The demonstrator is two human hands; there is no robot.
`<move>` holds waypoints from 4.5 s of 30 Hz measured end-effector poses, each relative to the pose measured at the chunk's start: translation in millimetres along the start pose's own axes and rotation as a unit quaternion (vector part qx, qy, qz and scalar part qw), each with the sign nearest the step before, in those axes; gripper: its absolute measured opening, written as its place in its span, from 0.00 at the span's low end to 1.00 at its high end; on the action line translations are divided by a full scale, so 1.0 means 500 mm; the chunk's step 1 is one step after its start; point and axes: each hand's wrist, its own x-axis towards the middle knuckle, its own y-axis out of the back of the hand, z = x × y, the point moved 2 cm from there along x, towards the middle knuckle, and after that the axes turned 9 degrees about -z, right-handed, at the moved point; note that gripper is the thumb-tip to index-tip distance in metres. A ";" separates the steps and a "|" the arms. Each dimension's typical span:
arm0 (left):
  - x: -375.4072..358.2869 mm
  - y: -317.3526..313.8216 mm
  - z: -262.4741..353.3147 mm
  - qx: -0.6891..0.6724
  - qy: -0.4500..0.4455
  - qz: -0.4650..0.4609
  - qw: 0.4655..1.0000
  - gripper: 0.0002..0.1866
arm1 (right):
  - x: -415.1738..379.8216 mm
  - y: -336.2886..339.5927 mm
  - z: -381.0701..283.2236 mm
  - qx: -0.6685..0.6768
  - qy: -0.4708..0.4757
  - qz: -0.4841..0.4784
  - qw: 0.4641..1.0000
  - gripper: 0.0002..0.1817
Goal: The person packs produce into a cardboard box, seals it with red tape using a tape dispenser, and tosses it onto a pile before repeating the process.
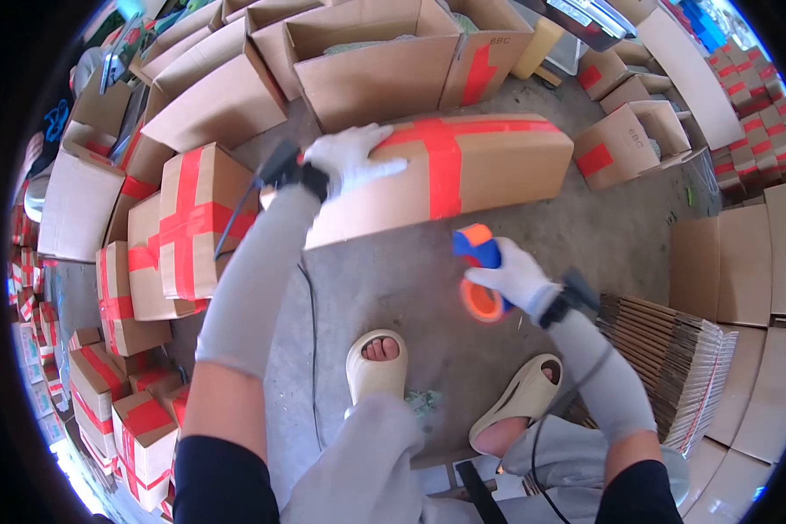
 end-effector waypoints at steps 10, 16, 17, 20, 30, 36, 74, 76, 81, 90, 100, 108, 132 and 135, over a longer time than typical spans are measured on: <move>-0.276 -0.244 -0.169 -0.410 0.136 0.362 0.826 0.30 | 0.108 0.476 0.306 0.173 0.067 0.489 0.852 0.27; -0.267 -0.418 -0.297 -0.835 0.053 0.243 0.491 0.26 | 0.368 0.415 0.397 0.174 0.079 0.301 0.934 0.27; -0.268 -0.385 -0.277 -0.838 0.067 0.236 0.488 0.26 | 0.388 0.377 0.422 0.330 0.103 0.243 0.907 0.23; -0.261 -0.304 -0.186 -0.839 0.087 0.273 0.463 0.24 | 0.367 0.370 0.461 0.371 0.163 0.186 0.895 0.21; -0.661 -0.132 0.103 -0.731 -0.018 0.380 0.566 0.37 | 0.147 0.291 0.251 0.490 0.137 0.162 0.845 0.22; -1.174 -0.114 0.140 -0.292 0.165 0.703 0.627 0.30 | 0.091 -0.069 -0.577 0.476 0.379 -0.138 0.781 0.23; -0.391 -0.414 0.462 -0.032 -0.112 -0.053 0.992 0.18 | -0.675 0.287 -0.374 0.054 0.308 -0.018 0.950 0.35; -0.369 -0.394 0.468 -0.048 -0.101 -0.046 0.993 0.17 | -0.607 0.315 -0.341 -0.021 0.255 -0.028 0.966 0.35; -0.360 -0.385 0.493 -0.066 -0.096 -0.031 0.993 0.16 | -0.549 0.354 -0.367 -0.050 0.196 0.087 0.975 0.37; -0.461 -0.509 0.520 -0.039 -0.217 0.042 0.974 0.13 | -0.679 0.278 -0.395 0.020 0.318 0.093 0.943 0.39; -0.246 0.093 0.467 -0.199 0.036 0.313 0.928 0.15 | -0.640 0.351 -0.304 0.303 0.361 0.019 0.882 0.44; 0.234 0.173 0.748 0.030 -0.173 0.104 0.979 0.29 | -0.620 0.451 -0.228 0.410 0.298 0.012 0.862 0.46; -0.118 -0.041 0.386 0.108 -0.312 0.035 0.943 0.13 | -0.571 0.488 0.011 0.336 0.213 0.169 0.902 0.40; -0.299 -0.042 0.303 0.059 -0.208 0.019 0.976 0.16 | -0.513 0.494 -0.005 0.267 0.225 0.095 0.932 0.39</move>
